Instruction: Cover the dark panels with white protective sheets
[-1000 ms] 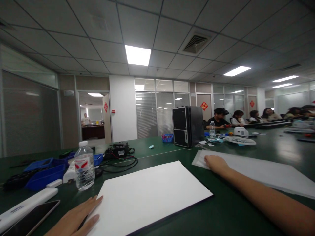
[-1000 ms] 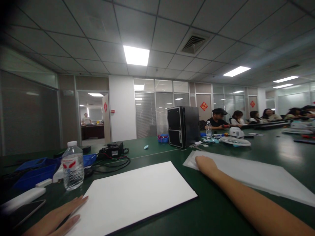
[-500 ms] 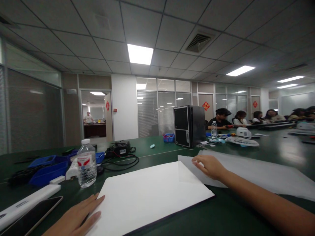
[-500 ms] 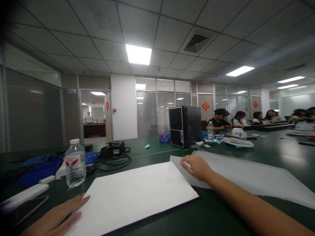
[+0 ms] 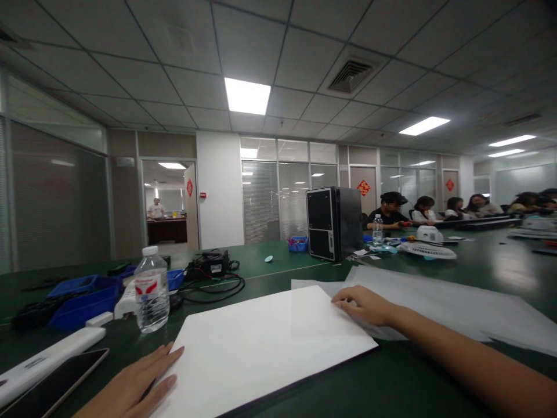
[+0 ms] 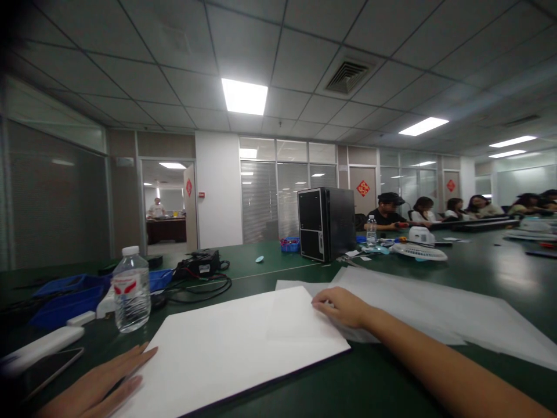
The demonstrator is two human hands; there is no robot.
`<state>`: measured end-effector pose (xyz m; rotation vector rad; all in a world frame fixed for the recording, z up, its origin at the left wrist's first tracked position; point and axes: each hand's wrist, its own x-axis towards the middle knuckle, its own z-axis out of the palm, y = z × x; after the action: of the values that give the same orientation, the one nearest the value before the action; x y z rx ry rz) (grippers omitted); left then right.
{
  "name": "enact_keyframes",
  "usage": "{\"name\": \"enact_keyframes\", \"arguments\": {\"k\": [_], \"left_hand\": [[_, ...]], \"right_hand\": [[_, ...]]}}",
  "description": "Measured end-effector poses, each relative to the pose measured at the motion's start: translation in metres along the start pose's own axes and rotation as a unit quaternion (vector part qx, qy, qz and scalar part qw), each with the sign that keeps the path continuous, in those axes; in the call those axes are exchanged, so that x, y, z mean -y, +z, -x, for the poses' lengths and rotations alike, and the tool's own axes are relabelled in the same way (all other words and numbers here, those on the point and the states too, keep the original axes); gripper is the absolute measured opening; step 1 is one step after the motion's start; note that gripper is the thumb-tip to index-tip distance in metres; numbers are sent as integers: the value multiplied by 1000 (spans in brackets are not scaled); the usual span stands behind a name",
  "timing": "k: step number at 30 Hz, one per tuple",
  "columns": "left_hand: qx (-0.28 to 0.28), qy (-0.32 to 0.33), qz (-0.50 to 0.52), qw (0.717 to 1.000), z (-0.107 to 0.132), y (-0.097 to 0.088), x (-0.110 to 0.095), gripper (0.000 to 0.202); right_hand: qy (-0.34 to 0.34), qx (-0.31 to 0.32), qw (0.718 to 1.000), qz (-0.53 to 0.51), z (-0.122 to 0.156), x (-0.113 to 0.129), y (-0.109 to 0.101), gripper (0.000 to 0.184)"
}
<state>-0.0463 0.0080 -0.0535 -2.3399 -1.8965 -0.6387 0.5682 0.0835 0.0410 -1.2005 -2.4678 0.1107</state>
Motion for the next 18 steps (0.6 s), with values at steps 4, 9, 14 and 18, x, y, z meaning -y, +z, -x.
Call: {"name": "enact_keyframes", "arguments": {"k": [4,9,14,18], "left_hand": [[-16,12,2,1000,-3,4,4,59],[-5,12,1,1000,-3,6,9,55],[15,11,-5,1000,-1,2,7,57],[12,6,5,1000,0,-3,0,58]], "right_hand": [[14,-26,1000,-2,1,-7,-1,53],[133,-31,983,119,6,-34,-7,66],[90,4,994,59,8,-30,-6,65],[29,5,999,-37,4,-17,2,62]]}}
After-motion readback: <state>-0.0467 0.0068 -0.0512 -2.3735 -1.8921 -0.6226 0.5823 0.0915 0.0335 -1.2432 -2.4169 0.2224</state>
